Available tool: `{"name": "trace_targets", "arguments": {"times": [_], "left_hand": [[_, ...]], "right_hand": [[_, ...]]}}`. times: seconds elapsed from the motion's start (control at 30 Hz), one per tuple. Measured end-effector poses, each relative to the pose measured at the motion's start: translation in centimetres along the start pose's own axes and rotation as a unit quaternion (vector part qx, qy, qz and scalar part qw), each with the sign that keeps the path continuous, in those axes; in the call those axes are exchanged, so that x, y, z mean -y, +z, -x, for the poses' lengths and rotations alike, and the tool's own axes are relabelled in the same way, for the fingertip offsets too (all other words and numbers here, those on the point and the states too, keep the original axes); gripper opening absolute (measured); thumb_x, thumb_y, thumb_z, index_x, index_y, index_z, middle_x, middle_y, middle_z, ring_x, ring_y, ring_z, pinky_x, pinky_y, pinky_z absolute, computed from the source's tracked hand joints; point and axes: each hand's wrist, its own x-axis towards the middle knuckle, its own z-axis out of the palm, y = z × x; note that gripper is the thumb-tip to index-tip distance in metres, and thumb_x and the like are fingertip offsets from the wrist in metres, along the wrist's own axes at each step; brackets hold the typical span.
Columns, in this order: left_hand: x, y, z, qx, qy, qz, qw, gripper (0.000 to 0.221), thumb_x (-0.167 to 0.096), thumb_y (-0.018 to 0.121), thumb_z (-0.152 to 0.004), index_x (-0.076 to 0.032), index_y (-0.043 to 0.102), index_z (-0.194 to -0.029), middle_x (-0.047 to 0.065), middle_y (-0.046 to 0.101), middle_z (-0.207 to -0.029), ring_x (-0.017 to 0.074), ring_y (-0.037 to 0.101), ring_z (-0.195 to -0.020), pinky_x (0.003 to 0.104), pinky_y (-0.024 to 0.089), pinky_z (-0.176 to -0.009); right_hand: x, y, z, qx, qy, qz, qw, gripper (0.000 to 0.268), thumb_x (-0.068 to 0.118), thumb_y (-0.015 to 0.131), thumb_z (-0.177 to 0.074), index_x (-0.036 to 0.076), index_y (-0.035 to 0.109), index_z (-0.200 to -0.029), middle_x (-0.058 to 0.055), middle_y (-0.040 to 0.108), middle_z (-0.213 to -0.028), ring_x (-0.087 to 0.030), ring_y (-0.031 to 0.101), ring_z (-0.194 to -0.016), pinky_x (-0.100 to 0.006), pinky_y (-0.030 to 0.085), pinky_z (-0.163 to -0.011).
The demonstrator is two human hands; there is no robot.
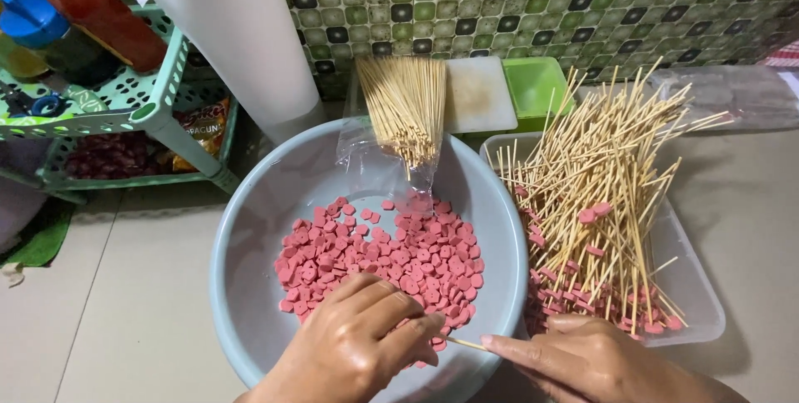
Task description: Skewering small diced pink food items onto wooden sticks for food preparation.
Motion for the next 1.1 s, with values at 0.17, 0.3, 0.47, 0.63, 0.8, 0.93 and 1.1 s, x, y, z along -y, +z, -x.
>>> {"name": "trace_targets", "arguments": {"times": [0.17,0.3,0.47,0.63,0.8,0.93,1.1], "left_hand": [[0.4,0.4,0.1,-0.003,0.003,-0.006,1.0,0.019,-0.018,0.077,-0.089,-0.003,0.074,-0.101,0.008,0.07,-0.092,0.023,0.067,-0.083,0.037,0.052,-0.08],[0.5,-0.1,0.1,0.032,-0.042,0.022,0.998,0.058,-0.022,0.084,-0.078,0.001,0.066,-0.129,0.01,0.076,-0.097,0.021,0.071,-0.089,0.035,0.059,-0.078],[0.3,-0.7,-0.2,0.013,-0.031,0.009,0.999,0.034,-0.018,0.075,-0.087,-0.001,0.071,-0.116,0.008,0.073,-0.099,0.021,0.07,-0.089,0.036,0.056,-0.077],[0.1,-0.8,-0.1,0.023,-0.017,0.015,0.999,0.025,-0.018,0.072,-0.09,-0.002,0.074,-0.109,0.008,0.074,-0.098,0.0216,0.07,-0.089,0.036,0.056,-0.078],[-0.4,-1.4,-0.2,0.037,-0.015,0.038,0.999,0.025,-0.016,0.071,-0.091,-0.001,0.073,-0.111,0.011,0.073,-0.1,0.0236,0.07,-0.088,0.038,0.056,-0.077],[-0.6,-1.8,-0.4,0.015,-0.04,0.036,0.998,0.02,-0.017,0.076,-0.09,-0.004,0.074,-0.104,0.006,0.075,-0.092,0.0182,0.071,-0.085,0.033,0.059,-0.076],[-0.7,-1.9,-0.1,-0.019,-0.056,0.007,0.998,0.052,-0.03,0.078,-0.089,-0.001,0.063,-0.129,0.007,0.075,-0.091,0.0186,0.072,-0.082,0.035,0.058,-0.075]], "right_hand": [[-0.7,0.1,-0.3,0.013,-0.002,-0.019,1.0,0.052,0.006,0.076,-0.082,0.005,0.064,-0.133,0.001,0.069,-0.068,-0.014,0.059,-0.053,-0.026,0.052,-0.054],[-0.6,0.1,0.5,-0.001,0.039,0.024,0.999,0.05,0.008,0.074,-0.081,0.009,0.067,-0.13,0.003,0.072,-0.064,-0.011,0.072,-0.055,-0.031,0.059,-0.075],[-0.3,-0.3,0.2,-0.013,0.017,0.002,1.0,0.048,0.005,0.074,-0.082,0.004,0.066,-0.129,-0.002,0.081,-0.081,-0.012,0.073,-0.055,-0.031,0.061,-0.078],[-0.2,-0.3,0.0,-0.007,0.003,-0.004,1.0,0.048,0.004,0.073,-0.081,0.003,0.065,-0.129,-0.003,0.081,-0.081,-0.013,0.07,-0.053,-0.031,0.06,-0.078],[0.0,-0.4,-0.1,-0.003,-0.017,-0.042,0.999,0.047,0.003,0.072,-0.084,0.002,0.064,-0.131,-0.001,0.073,-0.072,-0.013,0.062,-0.055,-0.028,0.058,-0.068],[0.1,-1.0,0.6,-0.007,-0.008,-0.008,1.0,0.049,0.005,0.074,-0.084,0.001,0.063,-0.132,0.0,0.079,-0.081,-0.011,0.065,-0.053,-0.026,0.058,-0.065],[-1.3,-2.4,3.9,-0.043,0.191,0.065,0.979,0.045,0.006,0.07,-0.072,0.025,0.076,-0.112,0.005,0.085,-0.092,-0.005,0.082,-0.078,-0.019,0.072,-0.069]]}}
